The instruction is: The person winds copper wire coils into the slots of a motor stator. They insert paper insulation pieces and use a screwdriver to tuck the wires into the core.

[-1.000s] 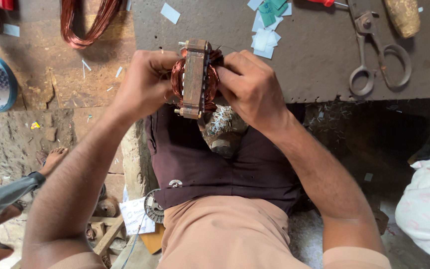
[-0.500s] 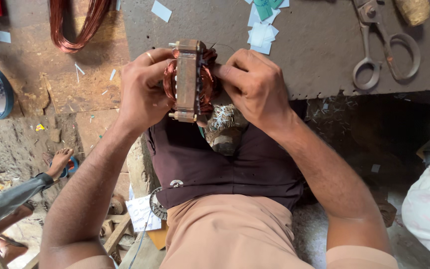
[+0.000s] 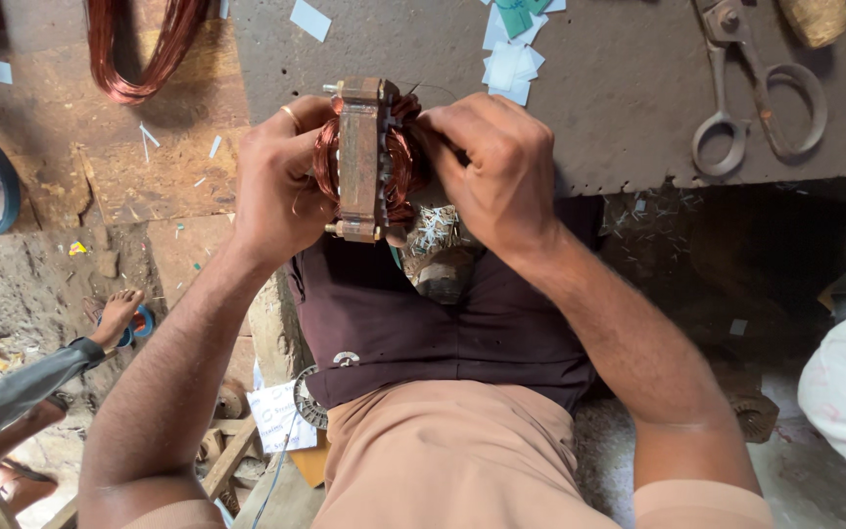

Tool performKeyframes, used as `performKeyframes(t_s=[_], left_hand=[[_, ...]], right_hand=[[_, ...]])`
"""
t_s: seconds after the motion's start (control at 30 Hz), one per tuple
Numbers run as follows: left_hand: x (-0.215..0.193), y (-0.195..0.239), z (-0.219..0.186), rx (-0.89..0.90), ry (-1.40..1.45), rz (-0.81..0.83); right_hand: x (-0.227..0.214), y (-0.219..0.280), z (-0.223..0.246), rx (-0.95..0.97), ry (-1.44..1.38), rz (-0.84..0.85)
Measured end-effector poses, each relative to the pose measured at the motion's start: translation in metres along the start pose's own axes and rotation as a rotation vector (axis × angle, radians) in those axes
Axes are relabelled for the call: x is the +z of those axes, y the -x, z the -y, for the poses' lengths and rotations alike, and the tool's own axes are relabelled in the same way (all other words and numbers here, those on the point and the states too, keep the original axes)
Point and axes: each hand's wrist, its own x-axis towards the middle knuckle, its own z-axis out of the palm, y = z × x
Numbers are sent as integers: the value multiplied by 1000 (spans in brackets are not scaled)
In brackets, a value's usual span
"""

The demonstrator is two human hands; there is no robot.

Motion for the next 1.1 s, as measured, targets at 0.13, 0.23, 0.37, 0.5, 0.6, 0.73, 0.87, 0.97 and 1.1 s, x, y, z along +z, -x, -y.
performKeyframes(t_s=[0.13,0.23,0.37,0.5,0.6,0.73,0.87,0.97,1.1], left_hand=[[7,1,-5,-104,123,-46],[10,3,-7,-190,208,-88],[10,6,-2,-259,294,-117],[22,7,4,-524,496,-251],[23,2,9,-522,544,-262],[19,-4,6,-539,591,-234],[18,-13,-6,-494,444,-169],[-3,-16,-13,-88,441,-23],[-5,-27,1,-71,394,129]], right_hand=[[-7,4,13,-17,36,11],[-10,6,19,-36,24,33],[-8,4,18,-26,11,57],[-1,4,15,5,-34,60],[2,9,15,11,-83,18],[5,6,16,19,-9,6],[-2,1,17,72,13,113],[2,-3,18,72,55,168],[6,-4,11,36,36,234]])
